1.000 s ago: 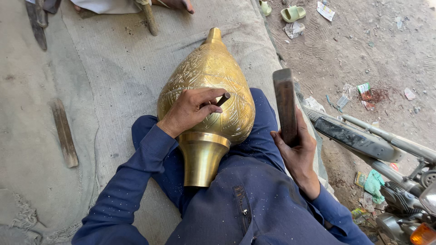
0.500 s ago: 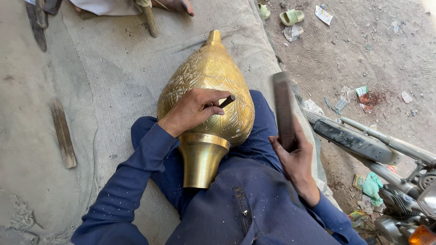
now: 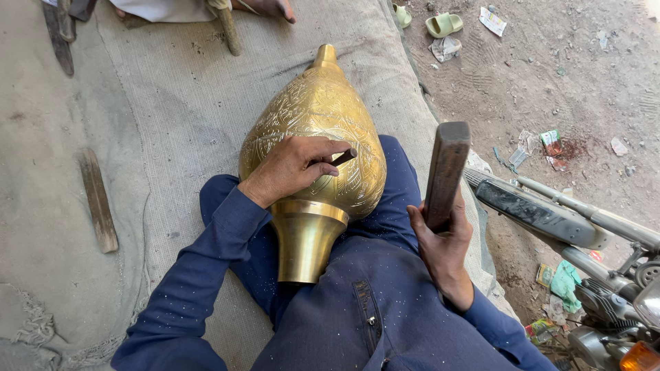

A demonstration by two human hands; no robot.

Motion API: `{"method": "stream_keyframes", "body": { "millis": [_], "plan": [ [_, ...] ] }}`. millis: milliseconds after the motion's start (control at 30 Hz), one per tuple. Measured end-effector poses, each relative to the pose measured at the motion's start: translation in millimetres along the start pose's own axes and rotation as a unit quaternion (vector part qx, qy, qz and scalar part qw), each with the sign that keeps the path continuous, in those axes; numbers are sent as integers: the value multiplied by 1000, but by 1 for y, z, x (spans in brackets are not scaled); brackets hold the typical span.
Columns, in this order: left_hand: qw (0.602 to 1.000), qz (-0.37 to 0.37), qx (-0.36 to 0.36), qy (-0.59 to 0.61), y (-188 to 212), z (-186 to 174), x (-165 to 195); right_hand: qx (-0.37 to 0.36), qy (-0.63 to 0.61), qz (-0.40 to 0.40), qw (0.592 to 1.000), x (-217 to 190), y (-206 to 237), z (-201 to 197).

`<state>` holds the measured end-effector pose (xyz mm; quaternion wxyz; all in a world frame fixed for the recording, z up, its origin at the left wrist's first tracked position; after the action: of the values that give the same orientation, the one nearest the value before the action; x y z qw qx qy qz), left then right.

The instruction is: The person holds a chisel against a large brass vessel and repeatedly strikes it with a wooden mallet to carve a decorative pattern. The person adjusts the chisel position and rotates the vessel slightly to continue the engraving.

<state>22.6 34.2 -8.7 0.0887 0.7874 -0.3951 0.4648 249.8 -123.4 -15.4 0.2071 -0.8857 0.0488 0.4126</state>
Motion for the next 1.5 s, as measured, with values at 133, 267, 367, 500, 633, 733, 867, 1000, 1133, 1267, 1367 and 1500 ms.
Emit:
{"method": "stream_keyframes", "body": {
  "millis": [133,267,367,500,633,733,867,1000,1133,1267,1367,1500],
  "plan": [
    [995,55,39,72,7,-6,1,-96,59,19,993,11,-3,13],
    [959,-30,248,132,26,-30,-26,-124,96,17,987,13,-10,16],
    [932,-54,308,185,31,-29,-41,-165,140,-10,976,8,-18,23],
    [935,-103,296,169,27,-19,-49,-197,171,-45,964,1,-50,31],
    [946,-113,273,131,22,-18,-43,-228,195,-116,947,-15,-88,36],
    [956,-125,251,86,18,-17,-39,-246,271,-129,922,-24,-112,42],
    [948,-149,266,91,18,-18,-41,-169,22,-219,961,-66,-139,30],
    [948,-139,271,95,14,-18,-40,-228,215,-226,922,-76,-162,40],
    [946,-162,268,80,15,-17,-41,-212,185,-252,926,-101,-169,42],
    [947,-164,270,63,15,-18,-39,-267,362,-233,862,-101,-165,52],
    [946,-159,275,66,14,-17,-38,-167,187,-317,915,-128,-165,35],
    [944,-166,282,45,15,-18,-36,-264,318,-273,869,-111,-165,55]
  ]
}}
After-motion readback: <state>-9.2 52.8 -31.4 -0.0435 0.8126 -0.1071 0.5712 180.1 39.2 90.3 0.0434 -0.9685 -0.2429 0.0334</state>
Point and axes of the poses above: each hand's wrist, its own y-axis away from the middle knuckle, its own z-axis out of the palm, x = y × z, the point moved 8 cm from there along -y, towards the middle knuckle, and after that the axes turned 1 degree about -z, right-handed, at the moved point
